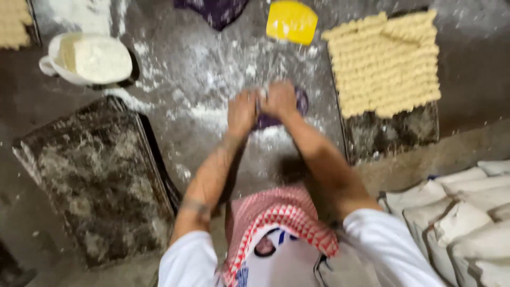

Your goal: The person rolls a long piece of purple dough into a thin rope on a floured surface, then cuts small pieces of white dough and rolls them into balls before placing them onto a baking tray.

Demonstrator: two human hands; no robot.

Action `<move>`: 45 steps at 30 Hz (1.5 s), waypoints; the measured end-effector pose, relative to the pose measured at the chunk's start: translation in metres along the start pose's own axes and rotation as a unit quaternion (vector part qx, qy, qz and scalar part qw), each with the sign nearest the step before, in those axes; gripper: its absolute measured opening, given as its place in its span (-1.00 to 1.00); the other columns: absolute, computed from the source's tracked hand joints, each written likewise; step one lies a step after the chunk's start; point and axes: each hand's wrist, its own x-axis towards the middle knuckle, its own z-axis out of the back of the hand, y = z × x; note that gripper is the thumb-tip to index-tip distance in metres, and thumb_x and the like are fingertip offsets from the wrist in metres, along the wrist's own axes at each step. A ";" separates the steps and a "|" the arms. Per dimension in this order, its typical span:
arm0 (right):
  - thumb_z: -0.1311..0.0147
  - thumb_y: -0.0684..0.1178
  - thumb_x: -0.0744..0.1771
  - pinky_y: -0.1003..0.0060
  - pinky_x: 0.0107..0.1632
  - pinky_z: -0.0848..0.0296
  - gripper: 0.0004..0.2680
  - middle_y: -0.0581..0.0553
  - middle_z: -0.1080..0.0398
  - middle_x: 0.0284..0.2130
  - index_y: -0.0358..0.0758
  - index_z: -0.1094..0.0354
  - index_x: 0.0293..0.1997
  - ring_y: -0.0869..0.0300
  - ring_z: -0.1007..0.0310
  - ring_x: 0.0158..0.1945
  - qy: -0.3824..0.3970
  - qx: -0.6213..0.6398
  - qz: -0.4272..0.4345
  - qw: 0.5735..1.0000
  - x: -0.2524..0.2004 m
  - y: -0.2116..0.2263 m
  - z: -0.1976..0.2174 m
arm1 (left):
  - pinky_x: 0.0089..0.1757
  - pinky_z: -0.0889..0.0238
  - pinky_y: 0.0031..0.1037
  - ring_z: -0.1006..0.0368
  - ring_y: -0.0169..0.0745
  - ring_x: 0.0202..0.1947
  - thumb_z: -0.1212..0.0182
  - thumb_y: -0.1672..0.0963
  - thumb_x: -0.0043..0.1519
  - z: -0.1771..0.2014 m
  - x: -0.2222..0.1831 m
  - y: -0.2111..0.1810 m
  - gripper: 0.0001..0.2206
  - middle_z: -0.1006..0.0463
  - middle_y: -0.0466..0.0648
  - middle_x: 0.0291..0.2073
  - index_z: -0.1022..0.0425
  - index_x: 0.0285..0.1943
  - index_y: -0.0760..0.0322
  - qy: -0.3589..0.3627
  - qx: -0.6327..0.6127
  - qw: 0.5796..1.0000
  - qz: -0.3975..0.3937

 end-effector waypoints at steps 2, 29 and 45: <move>-0.07 0.16 0.40 -0.14 0.14 -0.29 -0.75 -0.31 -0.45 -0.15 -0.23 -0.49 -0.13 -0.21 -0.40 0.01 -0.110 0.064 0.027 0.991 -0.010 0.006 -0.003 | 0.22 -0.15 0.09 -0.25 0.18 0.33 -0.26 0.18 0.23 0.006 -0.008 0.004 -0.47 -0.36 0.08 0.30 -0.35 0.45 0.13 -0.015 0.029 0.999 0.000; -0.04 0.11 0.36 -0.18 0.26 -0.15 -0.71 -0.33 -0.39 0.00 -0.28 -0.40 0.08 -0.19 -0.30 0.14 -0.197 -0.014 0.059 0.979 -0.045 0.022 -0.008 | 0.30 0.06 0.16 -0.14 0.17 0.42 -0.35 0.13 0.12 0.025 -0.031 0.011 -0.36 -0.30 0.16 0.35 -0.23 0.42 0.23 -0.102 0.144 0.983 -0.060; -0.43 0.13 0.30 -0.03 0.16 -0.30 -0.46 -0.17 -0.32 0.06 -0.04 -0.22 0.41 -0.05 -0.31 0.17 -0.003 -0.035 0.176 0.984 -0.133 -0.041 0.003 | 0.15 -0.22 -0.04 -0.33 0.06 0.22 -0.28 0.28 0.27 0.032 -0.114 0.077 -0.40 -0.42 0.06 0.20 -0.32 0.53 0.04 -0.045 0.106 0.985 -0.131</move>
